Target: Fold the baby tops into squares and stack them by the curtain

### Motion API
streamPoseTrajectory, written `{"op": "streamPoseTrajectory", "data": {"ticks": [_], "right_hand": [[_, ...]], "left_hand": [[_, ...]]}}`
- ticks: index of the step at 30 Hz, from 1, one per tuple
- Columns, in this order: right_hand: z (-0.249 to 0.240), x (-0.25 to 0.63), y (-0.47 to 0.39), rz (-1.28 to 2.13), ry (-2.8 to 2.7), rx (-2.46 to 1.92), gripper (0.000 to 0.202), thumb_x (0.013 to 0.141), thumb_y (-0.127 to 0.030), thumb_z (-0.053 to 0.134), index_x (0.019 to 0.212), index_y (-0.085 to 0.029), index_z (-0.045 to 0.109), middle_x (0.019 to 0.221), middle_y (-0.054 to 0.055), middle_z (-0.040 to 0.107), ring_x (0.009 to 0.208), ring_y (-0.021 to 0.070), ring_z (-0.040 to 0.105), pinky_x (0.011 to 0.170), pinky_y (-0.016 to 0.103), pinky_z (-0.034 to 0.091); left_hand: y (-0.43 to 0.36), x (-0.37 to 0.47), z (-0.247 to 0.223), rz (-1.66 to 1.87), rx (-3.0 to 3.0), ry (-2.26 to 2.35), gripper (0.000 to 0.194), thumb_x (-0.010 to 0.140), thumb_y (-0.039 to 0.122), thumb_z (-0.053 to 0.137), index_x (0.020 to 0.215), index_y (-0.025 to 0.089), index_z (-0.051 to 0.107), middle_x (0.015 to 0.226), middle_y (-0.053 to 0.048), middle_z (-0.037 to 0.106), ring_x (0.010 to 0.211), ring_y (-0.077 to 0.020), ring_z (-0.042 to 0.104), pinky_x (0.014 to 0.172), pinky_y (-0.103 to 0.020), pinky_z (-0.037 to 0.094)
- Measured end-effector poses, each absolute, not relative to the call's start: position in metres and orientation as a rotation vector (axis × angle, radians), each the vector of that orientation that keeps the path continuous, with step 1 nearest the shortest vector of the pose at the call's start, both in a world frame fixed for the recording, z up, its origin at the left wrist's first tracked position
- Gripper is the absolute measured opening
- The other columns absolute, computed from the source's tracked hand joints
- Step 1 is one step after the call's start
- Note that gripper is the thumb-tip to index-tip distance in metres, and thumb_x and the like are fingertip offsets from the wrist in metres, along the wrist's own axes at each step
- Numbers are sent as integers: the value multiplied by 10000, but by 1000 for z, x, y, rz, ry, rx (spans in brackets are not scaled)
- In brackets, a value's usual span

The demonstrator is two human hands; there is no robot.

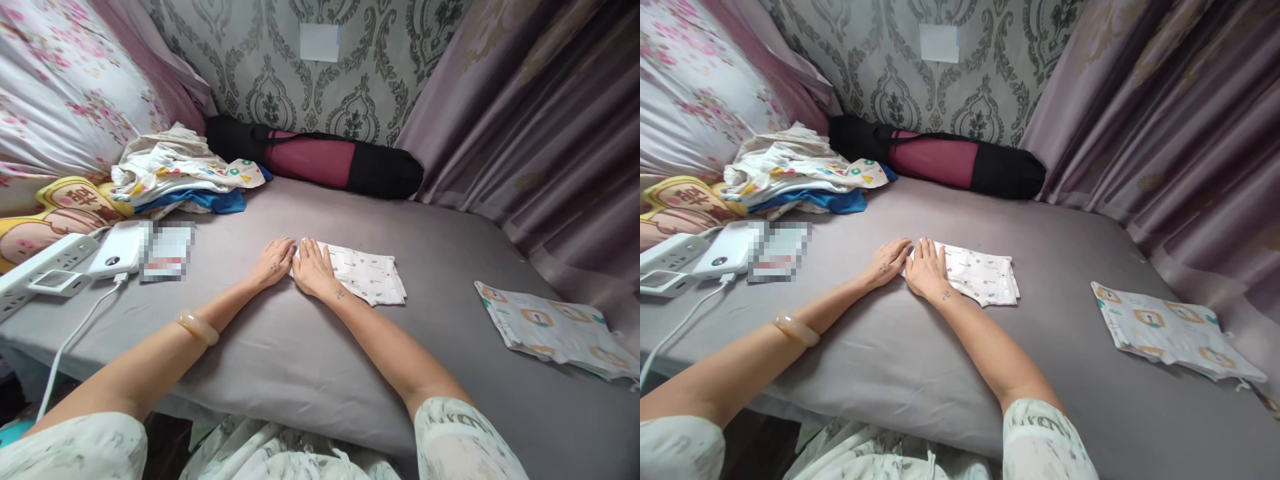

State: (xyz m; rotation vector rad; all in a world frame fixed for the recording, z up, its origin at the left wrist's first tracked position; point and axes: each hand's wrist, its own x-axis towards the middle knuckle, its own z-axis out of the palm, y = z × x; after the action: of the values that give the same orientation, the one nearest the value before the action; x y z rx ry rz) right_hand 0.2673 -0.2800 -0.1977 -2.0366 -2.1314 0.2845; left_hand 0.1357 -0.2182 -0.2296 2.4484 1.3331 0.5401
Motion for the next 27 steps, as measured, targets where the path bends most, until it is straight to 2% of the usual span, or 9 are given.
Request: {"op": "streamPoseTrajectory", "data": {"ticks": [3,7,11,15,21,27], "right_hand": [[-189,276,-285,306,-2129,-2024,620,1007,-379,168,1540,-72,244,1618,142,188,1497,255,132,1199,496,69],[-180,302,-300,181,-2056,-2108,603,1016,-410,164,1551,-145,247,1630,117,155,1501,298,79,1180,571,18],[-188,320,-312,197,-2048,-2179,591,1017,-408,195,1540,-149,285,1617,120,210,1489,323,122,1165,596,50],[-193,325,-314,235,-2058,-2181,580,1018,-401,215,1538,-156,291,1605,112,255,1487,302,137,1173,557,66],[-186,348,-325,254,-1973,-2239,614,1023,-442,181,1545,-131,264,1627,138,161,1501,280,92,1190,512,65],[-195,363,-335,284,-1967,-2278,623,1021,-460,167,1555,-146,238,1616,127,213,1498,276,117,1192,505,98]], "left_hand": [[-222,136,-224,527,2445,1308,556,1009,428,175,1443,178,416,1478,-100,478,1410,-212,371,1180,-418,249],[-229,137,-221,458,2593,1215,604,993,546,205,1506,260,347,1530,-100,399,1444,-279,297,1167,-512,221],[-233,137,-220,341,2714,1150,622,962,614,274,1496,313,379,1543,-102,374,1447,-341,264,1151,-582,175],[-233,137,-219,291,2727,1151,624,963,615,264,1486,305,407,1548,-115,366,1439,-351,273,1147,-582,167],[-234,138,-217,258,2732,1165,626,963,608,277,1498,301,383,1559,-116,352,1450,-343,261,1151,-584,165],[-235,138,-218,255,2742,1173,620,967,601,270,1496,299,385,1558,-114,355,1453,-335,263,1154,-583,169]]}}
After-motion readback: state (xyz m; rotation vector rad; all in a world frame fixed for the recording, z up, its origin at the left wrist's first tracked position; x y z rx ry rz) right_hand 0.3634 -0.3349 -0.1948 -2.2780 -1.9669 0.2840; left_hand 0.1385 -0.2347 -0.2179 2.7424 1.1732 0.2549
